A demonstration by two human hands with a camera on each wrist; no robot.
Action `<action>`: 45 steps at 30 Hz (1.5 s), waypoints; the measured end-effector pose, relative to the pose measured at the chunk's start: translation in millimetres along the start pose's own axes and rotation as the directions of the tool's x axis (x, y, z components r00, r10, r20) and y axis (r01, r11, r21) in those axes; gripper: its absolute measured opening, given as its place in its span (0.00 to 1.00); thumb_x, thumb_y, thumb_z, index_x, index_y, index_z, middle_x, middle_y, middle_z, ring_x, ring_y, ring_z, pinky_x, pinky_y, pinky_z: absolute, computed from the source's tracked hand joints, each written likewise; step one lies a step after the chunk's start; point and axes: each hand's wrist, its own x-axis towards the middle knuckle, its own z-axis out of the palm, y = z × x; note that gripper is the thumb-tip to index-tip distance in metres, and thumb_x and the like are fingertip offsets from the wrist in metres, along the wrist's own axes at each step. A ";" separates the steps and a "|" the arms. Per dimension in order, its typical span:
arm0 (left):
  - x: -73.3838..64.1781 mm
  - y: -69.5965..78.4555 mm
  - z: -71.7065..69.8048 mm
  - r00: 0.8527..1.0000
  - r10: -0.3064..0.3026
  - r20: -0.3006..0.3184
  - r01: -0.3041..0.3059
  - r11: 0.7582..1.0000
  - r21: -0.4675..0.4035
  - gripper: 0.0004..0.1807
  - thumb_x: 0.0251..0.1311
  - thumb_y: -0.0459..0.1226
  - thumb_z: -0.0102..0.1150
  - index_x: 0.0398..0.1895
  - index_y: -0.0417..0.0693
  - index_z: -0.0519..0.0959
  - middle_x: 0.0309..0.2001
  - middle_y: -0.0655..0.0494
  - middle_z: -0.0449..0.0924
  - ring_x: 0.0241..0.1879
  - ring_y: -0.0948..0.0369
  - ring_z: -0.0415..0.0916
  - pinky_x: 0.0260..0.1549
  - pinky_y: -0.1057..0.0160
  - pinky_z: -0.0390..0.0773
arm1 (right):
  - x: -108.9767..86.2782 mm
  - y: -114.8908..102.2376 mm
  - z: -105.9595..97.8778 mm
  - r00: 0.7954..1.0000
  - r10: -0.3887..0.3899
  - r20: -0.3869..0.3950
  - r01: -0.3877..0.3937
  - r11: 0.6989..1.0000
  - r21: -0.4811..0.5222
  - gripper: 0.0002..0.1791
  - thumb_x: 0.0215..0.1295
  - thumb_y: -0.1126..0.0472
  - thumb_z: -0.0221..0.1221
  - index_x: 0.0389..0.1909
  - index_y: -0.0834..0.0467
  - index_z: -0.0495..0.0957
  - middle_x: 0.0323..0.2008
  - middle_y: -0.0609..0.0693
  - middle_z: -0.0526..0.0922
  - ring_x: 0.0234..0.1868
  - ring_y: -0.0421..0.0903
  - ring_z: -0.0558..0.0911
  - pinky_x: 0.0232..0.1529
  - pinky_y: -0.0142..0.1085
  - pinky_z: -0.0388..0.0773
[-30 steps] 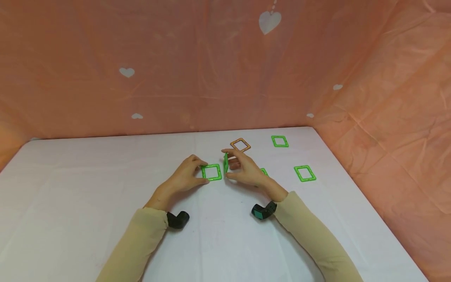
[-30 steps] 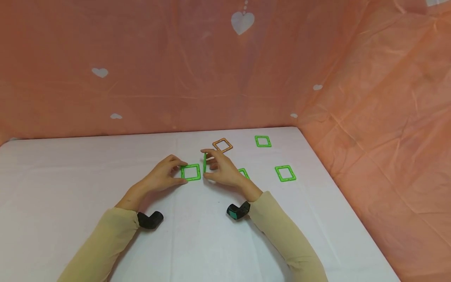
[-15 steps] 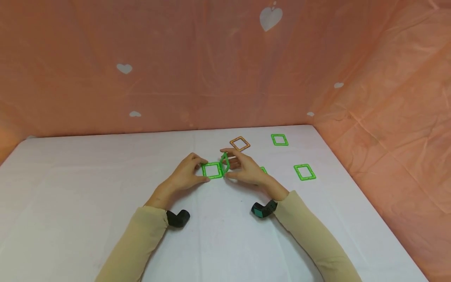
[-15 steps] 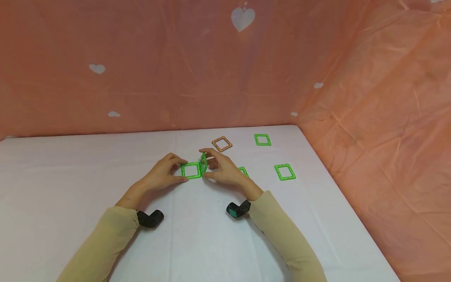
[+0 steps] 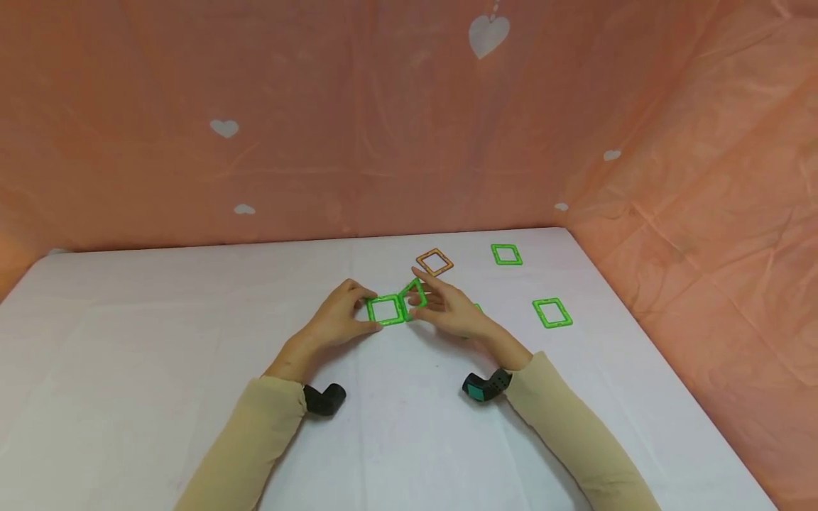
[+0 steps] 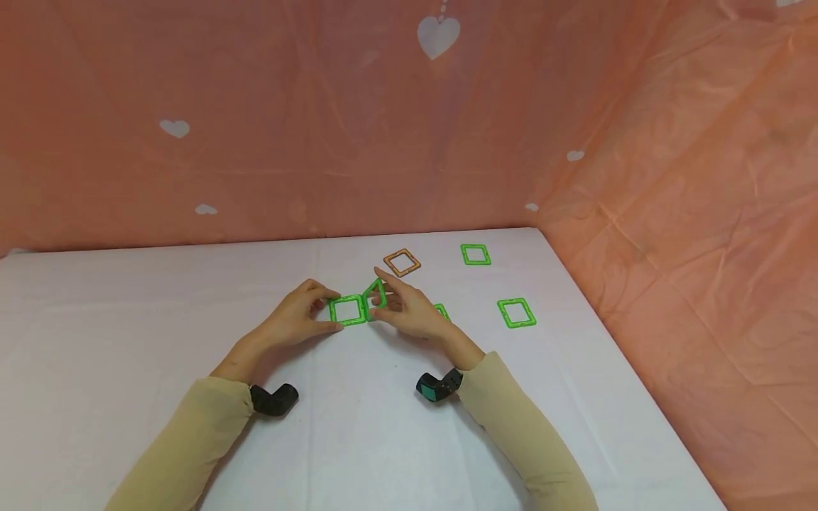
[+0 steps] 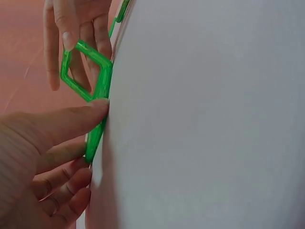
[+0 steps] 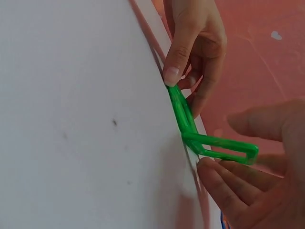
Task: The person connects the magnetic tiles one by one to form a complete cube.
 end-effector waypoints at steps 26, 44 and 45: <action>-3.6 4.9 -3.0 0.999 0.033 0.032 -0.036 0.997 0.069 0.23 0.51 0.34 0.69 0.50 0.33 0.78 0.40 0.45 0.74 0.40 0.54 0.70 0.45 0.54 0.73 | 4.7 -3.2 0.2 0.983 0.048 -0.177 -0.046 0.999 0.015 0.24 0.65 0.70 0.58 0.62 0.64 0.68 0.52 0.64 0.81 0.48 0.57 0.84 0.40 0.37 0.84; -1.8 8.0 2.7 1.000 -0.011 -0.023 0.012 0.998 0.056 0.28 0.49 0.37 0.72 0.54 0.36 0.75 0.40 0.46 0.74 0.39 0.55 0.71 0.43 0.56 0.73 | 13.4 -2.6 5.4 0.974 0.016 -0.227 -0.050 0.988 -0.146 0.23 0.65 0.71 0.55 0.61 0.62 0.71 0.51 0.63 0.80 0.46 0.54 0.85 0.41 0.35 0.82; -1.8 7.6 2.8 1.000 -0.018 -0.020 0.019 0.998 0.057 0.31 0.48 0.37 0.72 0.57 0.36 0.73 0.40 0.46 0.74 0.39 0.55 0.70 0.43 0.56 0.73 | 13.8 -2.8 6.1 0.976 0.014 -0.218 -0.048 0.987 -0.150 0.24 0.64 0.72 0.55 0.62 0.61 0.70 0.51 0.63 0.80 0.47 0.54 0.85 0.42 0.35 0.82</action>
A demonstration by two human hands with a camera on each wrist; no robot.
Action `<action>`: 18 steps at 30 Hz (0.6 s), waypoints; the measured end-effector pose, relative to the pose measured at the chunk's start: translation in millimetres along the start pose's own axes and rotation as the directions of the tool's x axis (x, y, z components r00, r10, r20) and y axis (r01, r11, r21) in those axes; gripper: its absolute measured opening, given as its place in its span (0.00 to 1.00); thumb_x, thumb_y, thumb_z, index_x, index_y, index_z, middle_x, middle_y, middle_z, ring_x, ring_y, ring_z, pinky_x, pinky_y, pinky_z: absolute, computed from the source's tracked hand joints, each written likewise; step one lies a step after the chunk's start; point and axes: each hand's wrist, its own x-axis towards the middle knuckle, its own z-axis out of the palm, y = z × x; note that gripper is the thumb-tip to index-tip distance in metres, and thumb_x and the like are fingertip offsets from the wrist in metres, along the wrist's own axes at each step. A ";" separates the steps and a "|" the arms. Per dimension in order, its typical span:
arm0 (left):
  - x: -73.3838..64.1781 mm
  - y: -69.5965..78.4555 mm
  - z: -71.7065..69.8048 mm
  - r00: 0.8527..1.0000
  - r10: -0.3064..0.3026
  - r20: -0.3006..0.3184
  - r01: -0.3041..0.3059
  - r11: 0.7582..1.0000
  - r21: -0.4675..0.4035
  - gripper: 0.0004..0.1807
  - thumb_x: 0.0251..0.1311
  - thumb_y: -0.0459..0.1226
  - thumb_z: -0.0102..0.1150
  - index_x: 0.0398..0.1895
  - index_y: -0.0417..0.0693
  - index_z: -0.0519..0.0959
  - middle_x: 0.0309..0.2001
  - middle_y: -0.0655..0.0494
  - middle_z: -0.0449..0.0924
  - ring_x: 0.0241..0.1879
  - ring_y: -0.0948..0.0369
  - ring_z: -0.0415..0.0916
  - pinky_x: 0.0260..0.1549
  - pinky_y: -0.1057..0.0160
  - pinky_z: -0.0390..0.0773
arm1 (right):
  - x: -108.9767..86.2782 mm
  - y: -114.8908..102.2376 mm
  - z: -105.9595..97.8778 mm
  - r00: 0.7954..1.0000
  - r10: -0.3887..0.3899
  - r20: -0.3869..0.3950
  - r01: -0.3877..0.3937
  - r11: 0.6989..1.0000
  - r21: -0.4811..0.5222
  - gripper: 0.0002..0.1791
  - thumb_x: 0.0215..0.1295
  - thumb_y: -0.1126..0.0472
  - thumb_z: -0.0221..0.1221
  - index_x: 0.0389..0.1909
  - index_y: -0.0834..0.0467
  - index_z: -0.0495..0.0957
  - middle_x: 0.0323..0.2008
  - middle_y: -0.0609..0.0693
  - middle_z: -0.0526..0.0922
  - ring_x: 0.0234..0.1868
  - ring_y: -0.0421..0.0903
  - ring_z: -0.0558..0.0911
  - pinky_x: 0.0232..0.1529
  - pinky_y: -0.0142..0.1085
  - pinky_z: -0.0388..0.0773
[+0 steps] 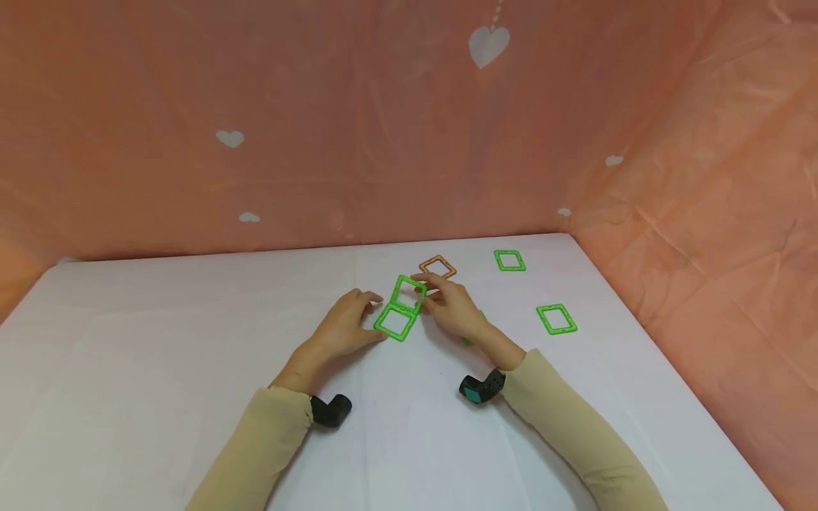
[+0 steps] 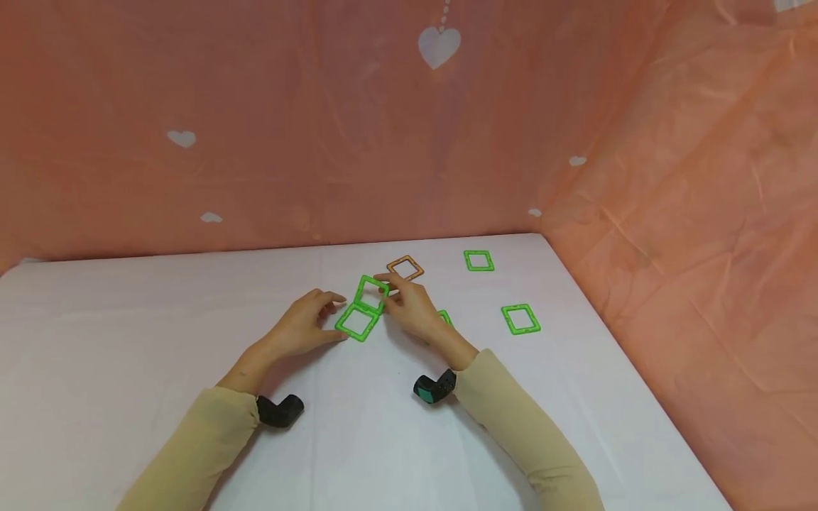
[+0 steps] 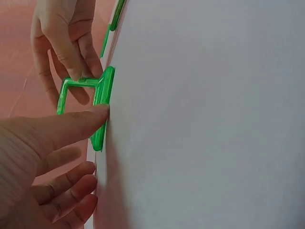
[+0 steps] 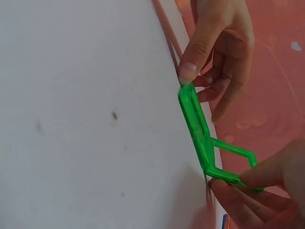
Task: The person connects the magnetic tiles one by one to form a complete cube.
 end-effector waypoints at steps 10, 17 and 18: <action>2.5 -0.1 0.2 1.000 0.002 -0.004 -0.003 0.999 -0.039 0.52 0.45 0.38 0.74 0.72 0.36 0.55 0.44 0.44 0.73 0.36 0.57 0.68 0.37 0.60 0.70 | 3.0 -6.3 2.0 0.995 -0.083 0.050 0.086 0.993 -0.076 0.27 0.63 0.71 0.54 0.65 0.59 0.69 0.55 0.61 0.79 0.47 0.54 0.84 0.45 0.40 0.82; 3.0 -0.8 0.6 1.000 0.014 0.008 -0.014 0.998 -0.063 0.54 0.46 0.35 0.73 0.74 0.38 0.51 0.45 0.44 0.74 0.36 0.57 0.68 0.36 0.61 0.70 | 6.2 -8.8 2.8 0.991 -0.098 0.089 0.107 0.990 -0.097 0.27 0.64 0.70 0.52 0.66 0.60 0.68 0.55 0.62 0.79 0.49 0.56 0.83 0.48 0.41 0.81; 3.2 -0.5 0.2 1.000 0.020 0.010 -0.019 0.997 -0.070 0.53 0.46 0.34 0.73 0.74 0.38 0.51 0.45 0.44 0.74 0.37 0.57 0.69 0.37 0.61 0.70 | 6.5 -9.1 2.3 0.991 -0.096 0.089 0.104 0.990 -0.098 0.27 0.64 0.70 0.52 0.66 0.60 0.68 0.55 0.62 0.79 0.49 0.56 0.83 0.48 0.42 0.81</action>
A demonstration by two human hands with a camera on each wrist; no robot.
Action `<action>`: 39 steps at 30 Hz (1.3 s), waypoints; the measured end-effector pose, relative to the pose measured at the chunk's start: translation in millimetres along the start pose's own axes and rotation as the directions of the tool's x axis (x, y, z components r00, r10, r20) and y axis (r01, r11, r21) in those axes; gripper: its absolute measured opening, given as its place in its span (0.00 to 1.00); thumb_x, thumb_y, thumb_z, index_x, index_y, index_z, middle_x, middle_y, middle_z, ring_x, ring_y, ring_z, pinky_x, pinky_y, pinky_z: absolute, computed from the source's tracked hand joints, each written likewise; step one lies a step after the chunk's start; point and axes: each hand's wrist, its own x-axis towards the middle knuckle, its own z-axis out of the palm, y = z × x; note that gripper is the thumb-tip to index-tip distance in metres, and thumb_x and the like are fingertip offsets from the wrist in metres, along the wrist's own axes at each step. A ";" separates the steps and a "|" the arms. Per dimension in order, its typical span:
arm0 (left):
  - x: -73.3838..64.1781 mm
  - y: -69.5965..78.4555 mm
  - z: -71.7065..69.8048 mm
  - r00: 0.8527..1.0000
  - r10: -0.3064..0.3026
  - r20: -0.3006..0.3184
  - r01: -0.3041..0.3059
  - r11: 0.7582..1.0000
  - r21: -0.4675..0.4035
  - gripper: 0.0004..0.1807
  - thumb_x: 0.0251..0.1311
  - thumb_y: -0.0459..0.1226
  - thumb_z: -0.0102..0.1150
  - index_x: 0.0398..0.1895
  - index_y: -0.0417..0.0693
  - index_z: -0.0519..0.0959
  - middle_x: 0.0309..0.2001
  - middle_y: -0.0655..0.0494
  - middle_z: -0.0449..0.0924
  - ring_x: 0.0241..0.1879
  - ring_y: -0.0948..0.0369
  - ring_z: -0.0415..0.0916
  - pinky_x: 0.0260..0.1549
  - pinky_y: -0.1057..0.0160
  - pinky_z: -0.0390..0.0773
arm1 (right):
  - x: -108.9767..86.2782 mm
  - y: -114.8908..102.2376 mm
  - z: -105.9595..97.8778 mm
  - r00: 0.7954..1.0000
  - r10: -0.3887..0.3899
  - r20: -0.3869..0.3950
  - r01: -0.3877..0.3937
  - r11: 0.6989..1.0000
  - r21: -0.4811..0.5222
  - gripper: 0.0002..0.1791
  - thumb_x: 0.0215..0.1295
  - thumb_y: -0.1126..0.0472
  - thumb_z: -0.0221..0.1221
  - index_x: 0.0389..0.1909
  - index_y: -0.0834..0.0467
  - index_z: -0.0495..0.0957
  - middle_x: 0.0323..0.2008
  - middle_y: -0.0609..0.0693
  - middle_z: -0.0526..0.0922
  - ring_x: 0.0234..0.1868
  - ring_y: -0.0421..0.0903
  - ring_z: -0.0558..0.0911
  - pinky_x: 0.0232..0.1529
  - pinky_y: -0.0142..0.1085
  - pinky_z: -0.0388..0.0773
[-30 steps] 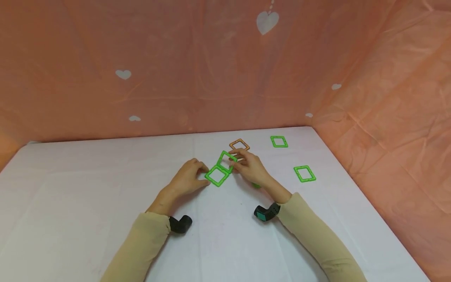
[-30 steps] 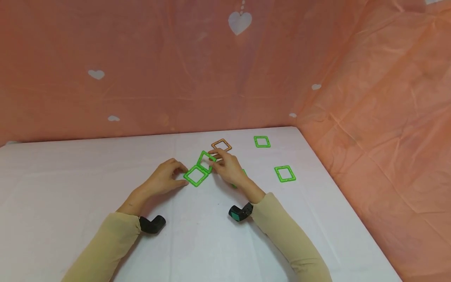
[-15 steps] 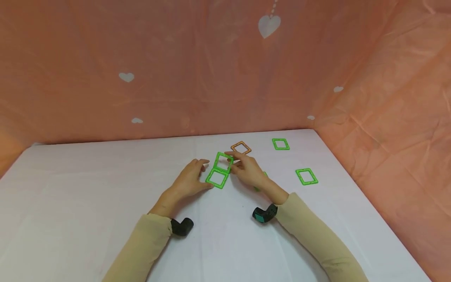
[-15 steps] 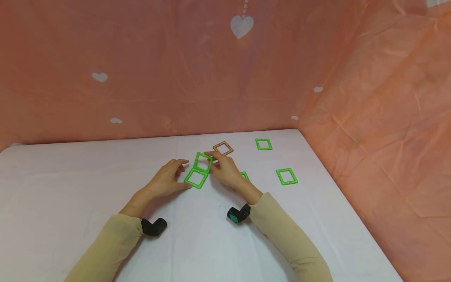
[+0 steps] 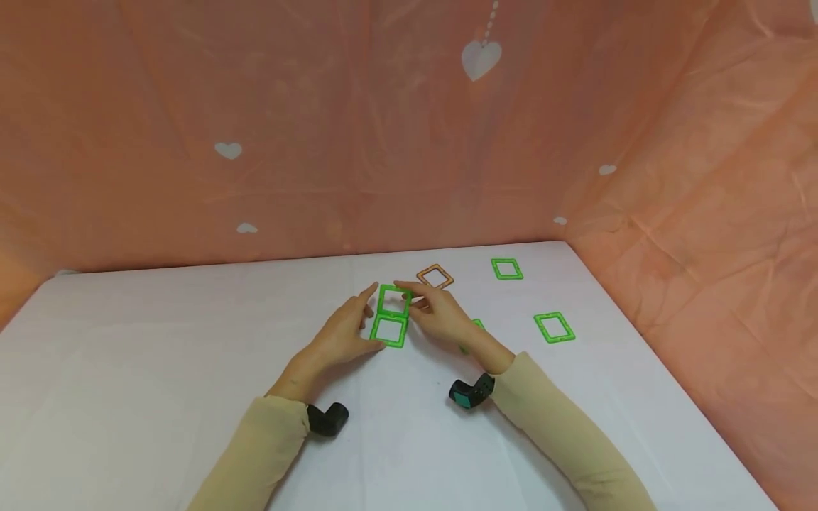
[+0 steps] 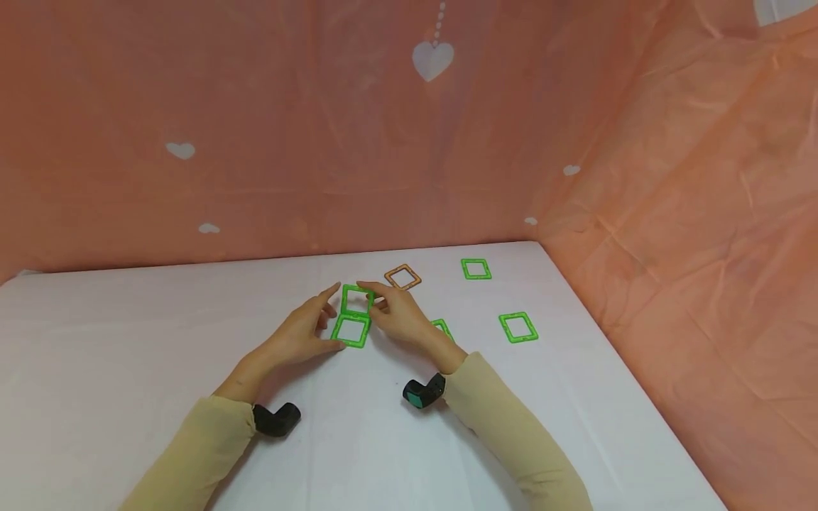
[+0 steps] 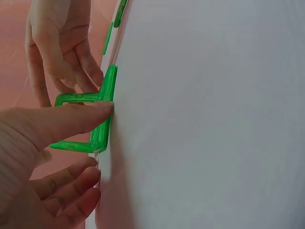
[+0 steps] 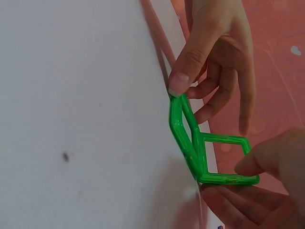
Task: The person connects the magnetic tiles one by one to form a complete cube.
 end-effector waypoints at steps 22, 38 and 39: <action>-3.5 -7.4 0.5 0.999 0.015 -0.033 -0.016 0.999 -0.042 0.55 0.47 0.30 0.72 0.75 0.41 0.47 0.47 0.40 0.72 0.34 0.57 0.68 0.35 0.63 0.69 | 7.9 -2.5 8.6 0.996 -0.048 0.069 0.041 0.993 0.106 0.33 0.64 0.72 0.50 0.71 0.68 0.55 0.61 0.69 0.71 0.57 0.61 0.78 0.56 0.42 0.77; -0.3 -1.0 6.8 0.995 -0.017 -0.093 0.012 0.999 -0.046 0.54 0.46 0.30 0.73 0.75 0.40 0.49 0.48 0.39 0.73 0.33 0.57 0.67 0.33 0.63 0.67 | 10.8 3.4 -3.4 1.000 -0.015 0.023 0.014 0.999 0.043 0.30 0.65 0.69 0.53 0.69 0.66 0.61 0.59 0.67 0.74 0.55 0.59 0.79 0.55 0.42 0.78; -0.6 -1.2 6.7 0.995 -0.021 -0.095 0.017 0.999 -0.045 0.54 0.46 0.31 0.72 0.75 0.40 0.49 0.48 0.39 0.73 0.33 0.57 0.67 0.33 0.63 0.67 | 11.0 3.4 -4.6 1.000 -0.009 0.012 0.008 0.999 0.037 0.29 0.66 0.69 0.53 0.68 0.66 0.61 0.58 0.67 0.75 0.55 0.59 0.80 0.54 0.42 0.79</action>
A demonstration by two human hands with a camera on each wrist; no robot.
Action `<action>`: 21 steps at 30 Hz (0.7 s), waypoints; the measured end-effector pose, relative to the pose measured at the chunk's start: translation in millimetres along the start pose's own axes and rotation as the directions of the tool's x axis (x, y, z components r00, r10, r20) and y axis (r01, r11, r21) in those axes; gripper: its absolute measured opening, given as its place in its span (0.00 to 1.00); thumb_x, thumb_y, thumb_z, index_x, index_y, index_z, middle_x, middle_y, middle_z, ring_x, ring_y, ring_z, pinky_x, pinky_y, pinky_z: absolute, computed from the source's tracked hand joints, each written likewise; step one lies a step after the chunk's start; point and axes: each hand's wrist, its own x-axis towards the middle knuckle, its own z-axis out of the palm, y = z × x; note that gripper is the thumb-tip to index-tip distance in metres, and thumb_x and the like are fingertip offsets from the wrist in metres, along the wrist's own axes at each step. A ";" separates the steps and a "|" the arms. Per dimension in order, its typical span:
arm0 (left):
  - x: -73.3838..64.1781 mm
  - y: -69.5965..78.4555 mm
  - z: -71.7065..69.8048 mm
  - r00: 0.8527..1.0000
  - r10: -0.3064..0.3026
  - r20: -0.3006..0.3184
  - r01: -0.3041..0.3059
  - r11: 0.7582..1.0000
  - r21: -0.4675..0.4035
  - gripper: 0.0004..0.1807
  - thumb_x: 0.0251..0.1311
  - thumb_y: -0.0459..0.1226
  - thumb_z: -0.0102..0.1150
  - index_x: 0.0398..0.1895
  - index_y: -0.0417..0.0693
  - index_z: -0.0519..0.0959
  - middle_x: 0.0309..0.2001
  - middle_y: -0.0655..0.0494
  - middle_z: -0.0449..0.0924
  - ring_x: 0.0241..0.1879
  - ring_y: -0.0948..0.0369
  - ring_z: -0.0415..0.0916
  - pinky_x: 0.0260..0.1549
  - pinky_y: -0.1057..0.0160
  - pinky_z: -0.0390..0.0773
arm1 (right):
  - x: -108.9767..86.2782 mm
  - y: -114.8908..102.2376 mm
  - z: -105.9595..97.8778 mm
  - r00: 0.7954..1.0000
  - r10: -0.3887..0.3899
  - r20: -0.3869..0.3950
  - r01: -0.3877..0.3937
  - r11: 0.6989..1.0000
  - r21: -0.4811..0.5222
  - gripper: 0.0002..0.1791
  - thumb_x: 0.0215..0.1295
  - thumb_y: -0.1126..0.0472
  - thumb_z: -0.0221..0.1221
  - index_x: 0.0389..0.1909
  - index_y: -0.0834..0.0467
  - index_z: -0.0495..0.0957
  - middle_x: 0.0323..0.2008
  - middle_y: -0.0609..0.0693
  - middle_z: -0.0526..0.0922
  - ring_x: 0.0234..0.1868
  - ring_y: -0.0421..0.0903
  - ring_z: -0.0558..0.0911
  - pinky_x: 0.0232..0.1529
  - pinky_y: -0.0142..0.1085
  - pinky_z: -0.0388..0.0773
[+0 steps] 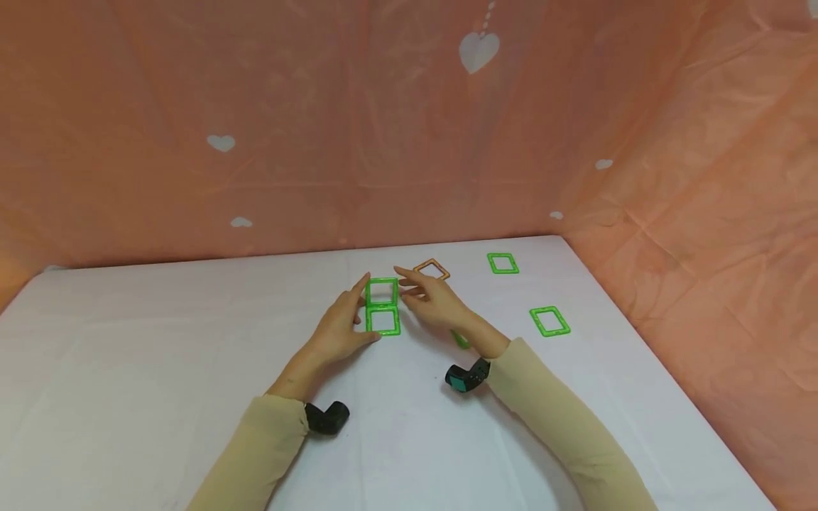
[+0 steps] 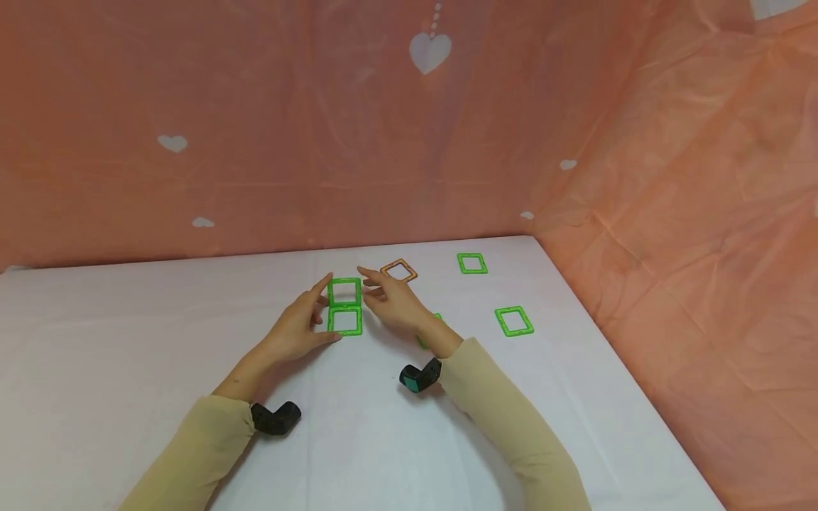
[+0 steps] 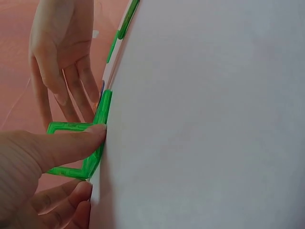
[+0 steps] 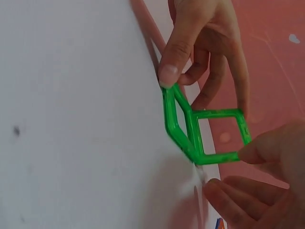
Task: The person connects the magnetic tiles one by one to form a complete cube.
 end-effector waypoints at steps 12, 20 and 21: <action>-0.3 -0.4 4.5 1.000 -0.019 -0.011 0.019 0.999 -0.029 0.55 0.46 0.30 0.73 0.75 0.42 0.49 0.50 0.40 0.73 0.37 0.56 0.69 0.37 0.62 0.69 | 4.3 16.7 -16.5 0.969 0.099 -0.225 -0.108 0.994 -0.026 0.19 0.65 0.66 0.57 0.56 0.63 0.76 0.54 0.59 0.79 0.57 0.54 0.78 0.51 0.43 0.80; -2.0 1.6 6.5 0.999 -0.036 -0.011 0.036 0.999 -0.023 0.53 0.49 0.31 0.71 0.75 0.44 0.48 0.55 0.38 0.72 0.39 0.54 0.70 0.39 0.60 0.71 | 8.3 25.9 -23.1 0.958 0.164 -0.234 -0.185 0.980 -0.068 0.25 0.59 0.61 0.64 0.56 0.68 0.75 0.55 0.68 0.73 0.56 0.60 0.74 0.53 0.47 0.76; -2.3 1.7 6.6 0.999 -0.031 -0.014 0.031 0.999 -0.020 0.53 0.49 0.31 0.71 0.75 0.44 0.48 0.55 0.37 0.73 0.39 0.54 0.70 0.39 0.59 0.71 | 8.6 26.0 -23.2 0.959 0.166 -0.231 -0.190 0.978 -0.085 0.26 0.58 0.61 0.64 0.57 0.69 0.74 0.55 0.69 0.73 0.55 0.60 0.74 0.52 0.48 0.75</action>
